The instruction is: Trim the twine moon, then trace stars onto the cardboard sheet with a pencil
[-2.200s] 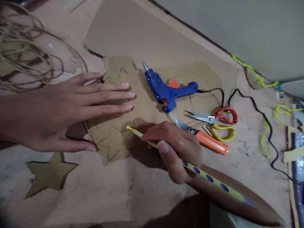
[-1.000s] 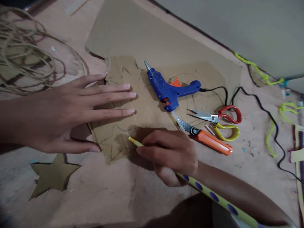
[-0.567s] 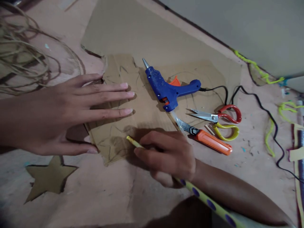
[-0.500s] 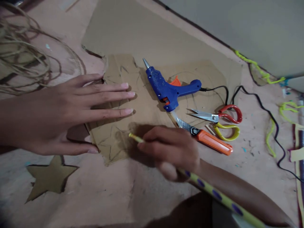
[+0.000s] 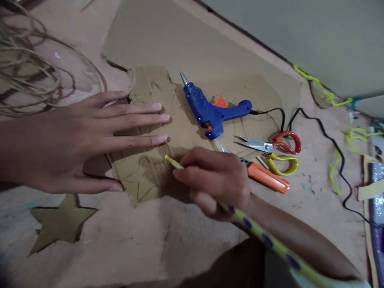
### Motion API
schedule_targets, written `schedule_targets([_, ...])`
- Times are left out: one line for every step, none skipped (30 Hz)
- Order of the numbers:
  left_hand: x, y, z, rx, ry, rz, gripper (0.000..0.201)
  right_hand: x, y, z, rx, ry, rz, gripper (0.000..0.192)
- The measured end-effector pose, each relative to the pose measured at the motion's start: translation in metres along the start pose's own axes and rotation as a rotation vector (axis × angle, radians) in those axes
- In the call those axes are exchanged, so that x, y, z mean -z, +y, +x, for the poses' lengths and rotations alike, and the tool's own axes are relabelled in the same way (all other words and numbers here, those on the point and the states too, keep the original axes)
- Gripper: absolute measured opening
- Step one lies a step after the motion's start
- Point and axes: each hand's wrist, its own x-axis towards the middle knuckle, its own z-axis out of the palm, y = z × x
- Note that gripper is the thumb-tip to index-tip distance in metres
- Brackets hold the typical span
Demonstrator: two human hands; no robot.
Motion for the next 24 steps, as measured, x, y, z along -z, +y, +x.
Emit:
schedule_targets([0.0, 0.0, 0.0, -0.009, -0.002, 0.01, 0.084, -0.002, 0.001, 0.001, 0.007, 0.027, 0.005, 0.043])
schedule_targets([0.0, 0.0, 0.0, -0.013, 0.0, 0.016, 0.083, -0.004, 0.001, 0.003, 0.002, 0.077, 0.018, 0.042])
schedule_targets([0.0, 0.0, 0.0, -0.021, 0.002, 0.021, 0.082, -0.006, 0.002, 0.006, -0.013, 0.143, 0.035, 0.041])
schedule_targets([0.0, 0.0, 0.001, -0.026, 0.003, 0.022, 0.082, -0.008, 0.002, 0.008, -0.027, 0.193, 0.048, 0.041])
schedule_targets([0.0, 0.0, 0.001, -0.025, 0.005, 0.016, 0.082, -0.009, 0.002, 0.009, -0.036, 0.204, 0.054, 0.042])
schedule_targets([0.0, 0.001, 0.001, -0.017, 0.004, 0.009, 0.082, -0.009, 0.001, 0.011, -0.038, 0.183, 0.056, 0.043])
schedule_targets([0.0, 0.001, 0.001, -0.013, 0.011, -0.001, 0.083, -0.009, 0.001, 0.011, -0.031, 0.146, 0.059, 0.044])
schedule_targets([0.0, 0.001, 0.001, -0.014, 0.012, -0.01, 0.083, -0.008, 0.0, 0.012, -0.023, 0.14, 0.066, 0.046])
schedule_targets([0.0, 0.001, 0.001, -0.005, 0.012, -0.013, 0.083, -0.008, 0.0, 0.013, -0.029, 0.147, 0.071, 0.046])
schedule_targets([-0.001, 0.0, 0.0, -0.004, 0.018, -0.015, 0.083, -0.007, 0.0, 0.013, -0.031, 0.151, 0.069, 0.045])
schedule_targets([-0.001, 0.0, 0.0, -0.004, 0.015, -0.012, 0.083, -0.006, 0.001, 0.014, -0.021, 0.146, 0.06, 0.044])
schedule_targets([-0.001, 0.0, 0.0, 0.018, 0.022, -0.009, 0.082, -0.006, 0.002, 0.014, -0.007, 0.127, 0.047, 0.043])
schedule_targets([-0.001, 0.0, 0.0, -0.012, 0.026, -0.012, 0.083, -0.007, 0.003, 0.015, 0.006, 0.111, 0.036, 0.042])
schedule_targets([-0.001, 0.0, 0.0, -0.009, 0.021, -0.016, 0.084, -0.008, 0.005, 0.015, 0.015, 0.106, 0.034, 0.042])
schedule_targets([0.0, 0.0, 0.0, -0.002, 0.029, -0.026, 0.084, -0.009, 0.006, 0.015, 0.023, 0.139, 0.043, 0.042])
schedule_targets([0.001, 0.002, -0.001, 0.006, 0.028, -0.036, 0.084, -0.01, 0.008, 0.016, 0.031, 0.19, 0.05, 0.044])
schedule_targets([0.002, 0.003, -0.001, 0.025, 0.027, -0.048, 0.083, -0.011, 0.009, 0.015, 0.037, 0.22, 0.049, 0.046])
schedule_targets([0.002, 0.005, -0.001, 0.037, 0.034, -0.06, 0.081, -0.011, 0.01, 0.015, 0.052, 0.228, 0.04, 0.048])
schedule_targets([0.003, 0.006, -0.001, 0.044, 0.038, -0.071, 0.08, -0.012, 0.01, 0.015, 0.059, 0.198, 0.039, 0.048])
schedule_targets([0.003, 0.007, 0.0, 0.049, 0.044, -0.081, 0.078, -0.012, 0.009, 0.015, 0.057, 0.162, 0.038, 0.046])
schedule_targets([0.003, 0.008, 0.0, 0.05, 0.051, -0.088, 0.077, -0.012, 0.009, 0.016, 0.05, 0.147, 0.042, 0.044])
schedule_targets([0.002, 0.007, 0.0, 0.061, 0.057, -0.092, 0.077, -0.012, 0.008, 0.016, 0.041, 0.15, 0.054, 0.043])
schedule_targets([0.001, 0.006, 0.0, 0.066, 0.059, -0.087, 0.077, -0.012, 0.007, 0.017, 0.044, 0.154, 0.057, 0.047])
schedule_targets([0.0, 0.005, 0.0, 0.052, 0.049, -0.075, 0.078, -0.012, 0.006, 0.018, 0.046, 0.173, 0.056, 0.049])
